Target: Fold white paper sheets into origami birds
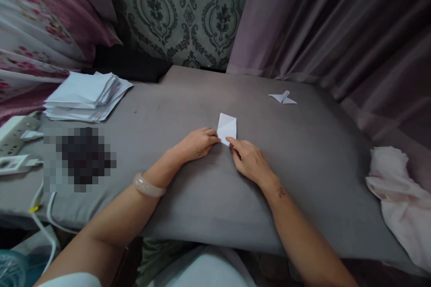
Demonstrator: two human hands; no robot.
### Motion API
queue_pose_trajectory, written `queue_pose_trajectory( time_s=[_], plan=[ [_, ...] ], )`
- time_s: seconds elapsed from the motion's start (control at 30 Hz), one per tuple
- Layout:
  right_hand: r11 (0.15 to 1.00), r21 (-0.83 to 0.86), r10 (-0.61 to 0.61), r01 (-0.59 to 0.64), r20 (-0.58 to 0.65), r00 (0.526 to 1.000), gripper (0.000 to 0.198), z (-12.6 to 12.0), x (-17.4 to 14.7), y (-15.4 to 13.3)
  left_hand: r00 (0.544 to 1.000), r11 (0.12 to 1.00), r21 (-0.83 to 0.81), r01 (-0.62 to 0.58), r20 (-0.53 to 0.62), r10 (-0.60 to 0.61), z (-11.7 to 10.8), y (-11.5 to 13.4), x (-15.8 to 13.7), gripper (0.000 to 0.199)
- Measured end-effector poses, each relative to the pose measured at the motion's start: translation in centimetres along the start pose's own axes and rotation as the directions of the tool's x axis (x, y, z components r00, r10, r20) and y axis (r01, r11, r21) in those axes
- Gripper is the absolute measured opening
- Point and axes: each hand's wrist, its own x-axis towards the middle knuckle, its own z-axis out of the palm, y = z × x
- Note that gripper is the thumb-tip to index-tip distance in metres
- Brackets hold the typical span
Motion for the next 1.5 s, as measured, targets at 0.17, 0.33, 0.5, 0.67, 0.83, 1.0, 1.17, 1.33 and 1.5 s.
queue_pose_trajectory(
  time_s=[0.17,0.33,0.5,0.67,0.83,1.0,1.17,1.33,1.5],
  plan=[
    [0.999,-0.031,0.026,-0.025,0.033,0.999,0.040,-0.8,-0.4,-0.3,1.000,1.000,0.007,0.018,-0.024,-0.018,0.0,0.1,-0.3,0.037],
    [0.987,-0.010,0.161,-0.161,-0.016,0.987,0.029,-1.0,-0.6,-0.2,0.998,0.996,0.062,0.058,0.003,-0.058,-0.2,0.5,-0.4,0.036],
    [0.914,0.177,0.393,-0.365,-0.165,0.905,0.026,0.4,-0.1,0.7,0.999,0.996,0.065,0.053,0.003,-0.053,-0.6,0.9,-0.3,0.033],
    [0.811,0.491,0.482,-0.318,-0.251,0.840,0.032,2.2,1.0,1.3,0.997,0.994,0.081,0.077,0.011,-0.078,-0.4,1.0,-0.3,0.032],
    [0.740,0.605,0.505,-0.294,-0.210,0.837,0.040,2.8,1.5,1.3,0.996,0.995,0.064,0.081,0.018,-0.082,-0.3,1.0,-0.3,0.030],
    [0.706,0.620,0.548,-0.343,-0.172,0.818,0.043,2.8,1.7,1.3,0.997,0.995,0.060,0.075,0.006,-0.075,-0.3,0.9,-0.3,0.029],
    [0.725,0.618,0.486,-0.305,-0.146,0.861,0.049,2.9,2.0,1.3,0.997,0.994,0.074,0.082,0.002,-0.083,-0.1,0.9,-0.3,0.028],
    [0.935,0.329,0.248,-0.130,-0.348,0.904,0.040,1.9,1.7,0.6,0.926,0.980,0.092,0.176,-0.353,-0.133,-0.4,1.4,-0.2,0.026],
    [0.994,-0.100,-0.057,0.030,-0.278,0.959,0.042,0.8,1.2,0.1,0.762,0.961,0.170,0.220,-0.645,-0.060,-0.6,2.3,-0.4,0.056]
  ],
)
